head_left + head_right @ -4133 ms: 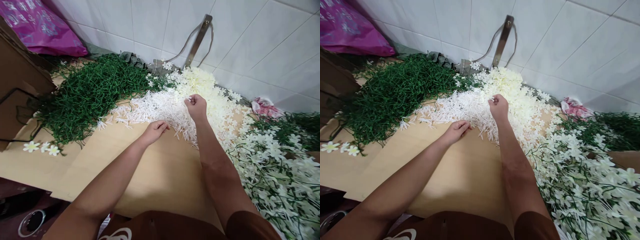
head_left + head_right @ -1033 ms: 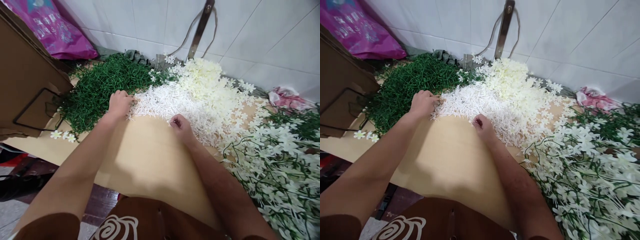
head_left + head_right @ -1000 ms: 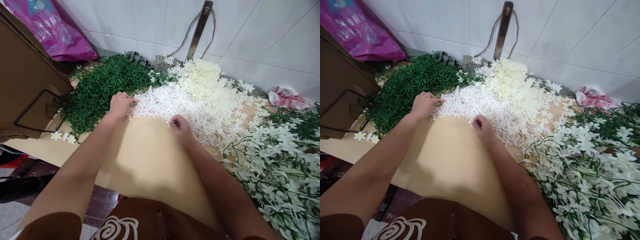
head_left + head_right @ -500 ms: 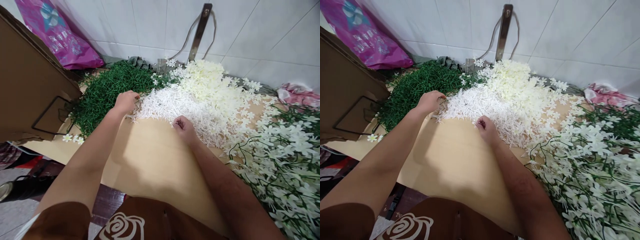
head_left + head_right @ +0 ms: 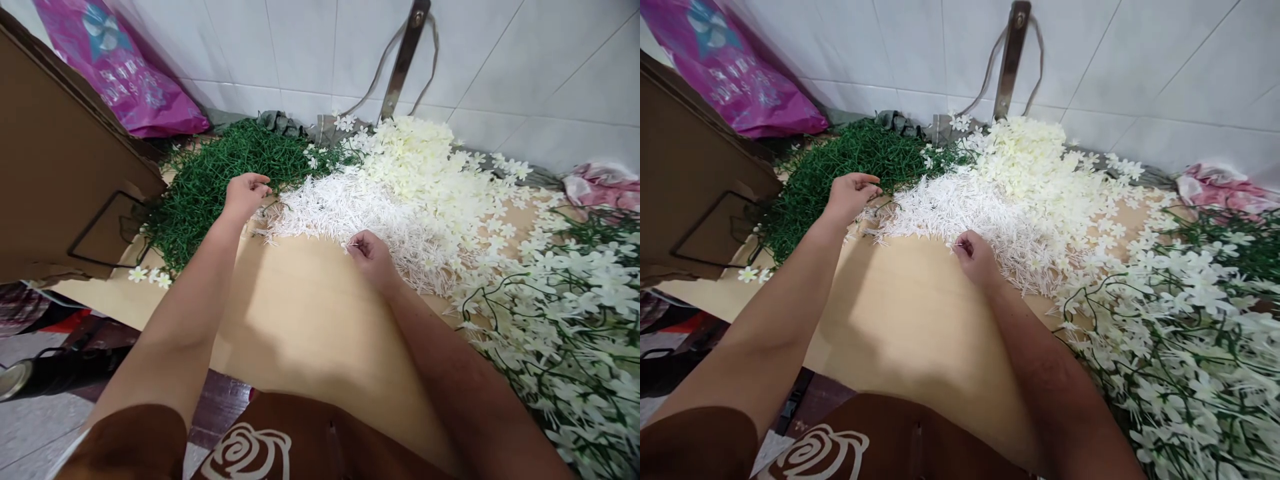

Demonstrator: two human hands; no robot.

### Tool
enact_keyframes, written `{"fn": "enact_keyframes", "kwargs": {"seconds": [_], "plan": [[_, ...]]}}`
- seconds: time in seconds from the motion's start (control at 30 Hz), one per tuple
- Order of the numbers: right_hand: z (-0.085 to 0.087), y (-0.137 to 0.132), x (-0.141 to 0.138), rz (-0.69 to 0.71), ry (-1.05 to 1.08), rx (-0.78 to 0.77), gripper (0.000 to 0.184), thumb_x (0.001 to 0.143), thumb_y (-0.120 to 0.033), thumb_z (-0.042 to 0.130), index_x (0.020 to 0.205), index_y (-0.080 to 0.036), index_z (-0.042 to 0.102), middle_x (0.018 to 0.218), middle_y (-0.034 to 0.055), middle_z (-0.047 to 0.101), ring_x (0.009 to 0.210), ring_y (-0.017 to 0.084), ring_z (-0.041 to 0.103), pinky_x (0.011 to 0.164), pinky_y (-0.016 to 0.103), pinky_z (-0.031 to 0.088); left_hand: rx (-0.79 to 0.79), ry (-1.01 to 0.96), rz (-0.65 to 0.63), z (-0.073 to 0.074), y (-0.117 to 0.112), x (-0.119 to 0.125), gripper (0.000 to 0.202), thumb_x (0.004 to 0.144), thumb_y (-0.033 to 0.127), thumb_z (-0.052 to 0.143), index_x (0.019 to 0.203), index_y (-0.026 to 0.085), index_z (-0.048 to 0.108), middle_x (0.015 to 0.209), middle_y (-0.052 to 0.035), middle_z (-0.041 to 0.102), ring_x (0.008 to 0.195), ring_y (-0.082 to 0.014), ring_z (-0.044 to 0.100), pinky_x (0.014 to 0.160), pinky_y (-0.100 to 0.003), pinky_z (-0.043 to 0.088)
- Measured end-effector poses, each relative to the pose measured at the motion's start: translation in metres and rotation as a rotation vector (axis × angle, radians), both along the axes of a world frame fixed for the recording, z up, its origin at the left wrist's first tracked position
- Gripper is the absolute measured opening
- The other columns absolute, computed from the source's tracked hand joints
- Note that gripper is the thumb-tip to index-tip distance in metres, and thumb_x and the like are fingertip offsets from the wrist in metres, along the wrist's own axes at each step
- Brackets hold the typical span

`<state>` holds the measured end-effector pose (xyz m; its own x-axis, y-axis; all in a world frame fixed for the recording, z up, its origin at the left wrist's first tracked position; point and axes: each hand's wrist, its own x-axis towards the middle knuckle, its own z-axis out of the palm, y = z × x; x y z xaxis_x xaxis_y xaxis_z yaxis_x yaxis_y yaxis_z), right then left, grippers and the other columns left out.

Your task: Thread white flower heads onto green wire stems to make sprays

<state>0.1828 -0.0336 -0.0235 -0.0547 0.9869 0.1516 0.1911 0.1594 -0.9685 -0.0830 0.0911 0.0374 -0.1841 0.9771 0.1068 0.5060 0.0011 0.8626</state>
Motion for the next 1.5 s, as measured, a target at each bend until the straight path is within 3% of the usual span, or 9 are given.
{"fn": "enact_keyframes", "kwargs": {"seconds": [0.17,0.37,0.5,0.63,0.8,0.97,1.07,1.23,1.5], "plan": [[0.0,0.0,0.0,-0.003,0.015,0.0,0.011,0.074,-0.028,0.059,0.074,-0.021,0.05,0.06,-0.0048,0.046,0.056,0.01,0.04,0.054,0.026,0.031,-0.03,-0.13,-0.07,0.006,-0.005,0.006,0.018,0.083,0.012,0.051,0.085,0.013,0.068,0.078,-0.005,0.067,0.062,-0.0099,0.056,0.069,-0.028,0.051],[0.001,0.0,-0.001,-0.004,0.019,0.002,0.012,0.074,-0.028,0.059,0.073,-0.021,0.05,0.06,-0.0049,0.046,0.055,0.01,0.039,0.053,0.026,0.03,0.083,0.634,-0.28,-0.012,-0.006,0.012,0.028,0.078,0.01,0.054,0.095,0.016,0.076,0.099,-0.0118,0.067,0.101,-0.0264,0.06,0.096,-0.041,0.046],[0.002,0.0,-0.001,-0.006,0.009,0.003,0.011,0.074,-0.027,0.06,0.074,-0.021,0.05,0.061,-0.0046,0.047,0.056,0.01,0.039,0.054,0.026,0.03,0.08,0.807,-0.319,-0.018,-0.006,0.021,0.028,0.083,0.017,0.052,0.097,0.018,0.076,0.107,-0.0131,0.067,0.112,-0.0304,0.056,0.097,-0.041,0.043],[0.003,0.001,-0.001,-0.001,0.011,-0.006,0.01,0.073,-0.026,0.059,0.073,-0.021,0.05,0.061,-0.0048,0.046,0.054,0.009,0.039,0.053,0.027,0.029,0.14,0.699,-0.238,-0.011,0.001,0.018,0.019,0.083,0.024,0.056,0.085,0.022,0.075,0.097,-0.0068,0.071,0.101,-0.0264,0.062,0.09,-0.036,0.042],[-0.001,0.004,0.0,0.0,0.052,-0.001,0.011,0.073,-0.026,0.061,0.073,-0.02,0.051,0.061,-0.0051,0.047,0.055,0.009,0.041,0.054,0.026,0.03,0.184,0.383,-0.101,0.011,0.017,0.01,0.014,0.082,0.021,0.059,0.075,0.02,0.071,0.079,-0.0041,0.069,0.078,-0.0202,0.06,0.076,-0.031,0.042],[0.002,0.005,0.004,-0.008,0.184,0.034,0.022,0.072,-0.034,0.07,0.074,-0.02,0.053,0.061,-0.0043,0.051,0.056,0.009,0.046,0.056,0.026,0.036,0.211,0.039,-0.194,0.028,-0.007,0.033,0.017,0.086,0.017,0.052,0.08,0.016,0.068,0.068,-0.0014,0.06,0.067,-0.012,0.052,0.068,-0.024,0.042],[0.009,0.005,0.008,-0.012,0.306,0.031,0.031,0.07,-0.041,0.077,0.075,-0.02,0.055,0.062,-0.0039,0.055,0.057,0.009,0.05,0.058,0.026,0.041,0.066,-0.073,-0.407,0.02,-0.045,0.059,0.021,0.087,0.026,0.053,0.075,0.014,0.065,0.061,-0.0001,0.055,0.06,-0.0101,0.048,0.063,-0.022,0.04],[0.014,0.004,0.013,0.06,0.475,-0.074,0.043,0.06,-0.049,0.085,0.073,-0.02,0.057,0.061,-0.0048,0.057,0.056,0.008,0.052,0.058,0.024,0.042,-0.221,-0.256,-0.72,-0.011,-0.095,0.091,0.036,0.082,0.05,0.059,0.077,0.014,0.063,0.056,0.0022,0.048,0.054,-0.0098,0.044,0.055,-0.022,0.037],[0.014,0.002,0.012,0.208,0.398,-0.11,0.042,0.063,-0.053,0.083,0.072,-0.019,0.059,0.062,-0.0048,0.058,0.058,0.007,0.053,0.06,0.024,0.044,-0.356,-0.339,-0.837,-0.031,-0.105,0.097,0.037,0.077,0.053,0.058,0.077,0.015,0.056,0.065,0.0032,0.049,0.051,-0.0059,0.035,0.046,-0.02,0.026]]}}
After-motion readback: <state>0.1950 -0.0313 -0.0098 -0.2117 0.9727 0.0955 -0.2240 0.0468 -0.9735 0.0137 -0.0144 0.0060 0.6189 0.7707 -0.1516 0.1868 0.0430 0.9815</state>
